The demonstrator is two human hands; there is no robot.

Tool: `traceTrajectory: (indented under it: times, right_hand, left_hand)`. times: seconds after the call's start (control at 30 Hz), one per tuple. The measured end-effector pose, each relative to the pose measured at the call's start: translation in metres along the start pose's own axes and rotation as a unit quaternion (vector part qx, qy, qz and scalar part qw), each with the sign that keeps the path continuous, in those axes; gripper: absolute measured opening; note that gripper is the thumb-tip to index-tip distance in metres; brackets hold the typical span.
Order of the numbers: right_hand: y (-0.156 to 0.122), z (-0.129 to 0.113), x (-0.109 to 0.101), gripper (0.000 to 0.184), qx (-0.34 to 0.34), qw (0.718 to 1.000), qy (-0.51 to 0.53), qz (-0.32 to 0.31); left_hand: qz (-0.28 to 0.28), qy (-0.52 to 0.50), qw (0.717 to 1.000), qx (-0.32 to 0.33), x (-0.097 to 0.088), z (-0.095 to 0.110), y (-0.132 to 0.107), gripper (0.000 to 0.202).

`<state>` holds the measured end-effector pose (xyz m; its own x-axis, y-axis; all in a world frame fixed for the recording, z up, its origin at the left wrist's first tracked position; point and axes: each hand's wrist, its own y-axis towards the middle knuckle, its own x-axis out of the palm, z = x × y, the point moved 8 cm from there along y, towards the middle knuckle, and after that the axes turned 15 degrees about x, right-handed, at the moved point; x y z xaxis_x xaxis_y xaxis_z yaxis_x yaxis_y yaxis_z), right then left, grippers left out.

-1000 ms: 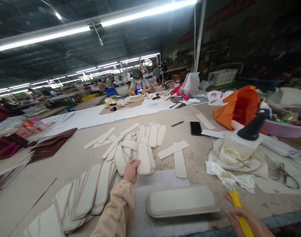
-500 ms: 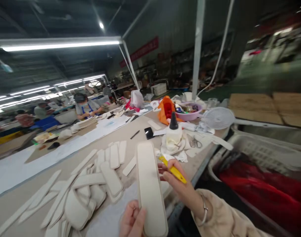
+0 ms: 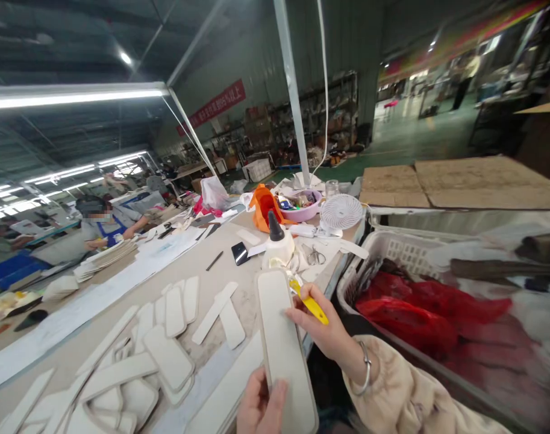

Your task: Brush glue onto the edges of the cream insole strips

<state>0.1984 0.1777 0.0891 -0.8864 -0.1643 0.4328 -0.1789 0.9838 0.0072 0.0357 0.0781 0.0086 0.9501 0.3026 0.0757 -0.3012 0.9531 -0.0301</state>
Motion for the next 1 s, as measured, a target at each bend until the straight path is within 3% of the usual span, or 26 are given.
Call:
traceTrajectory:
  times: [0.4,0.67,0.8,0.87,1.0]
  right_hand:
    - [-0.003,-0.002,-0.018,0.041,0.019,1.0,0.023,0.004]
    - [0.0,0.006,-0.018,0.038,0.008,1.0,0.014,-0.006]
    - [0.0,0.008,-0.014,0.036,0.016,1.0,0.007,-0.016]
    - [-0.004,0.013,-0.009,0.036,0.032,0.998,-0.003,-0.049]
    - [-0.019,0.027,0.001,0.035,0.072,0.99,-0.059,-0.104]
  left_hand:
    - [-0.036,0.154,0.986,0.055,0.016,0.023,-0.004,0.036]
    - [-0.032,0.109,0.993,0.035,0.019,0.021,-0.007,0.035]
    - [0.04,0.063,0.997,0.011,0.011,0.018,-0.009,0.03]
    - [0.063,0.049,0.997,0.02,0.008,0.026,-0.009,0.022]
    - [0.052,0.049,0.996,0.059,0.007,0.052,-0.006,0.011]
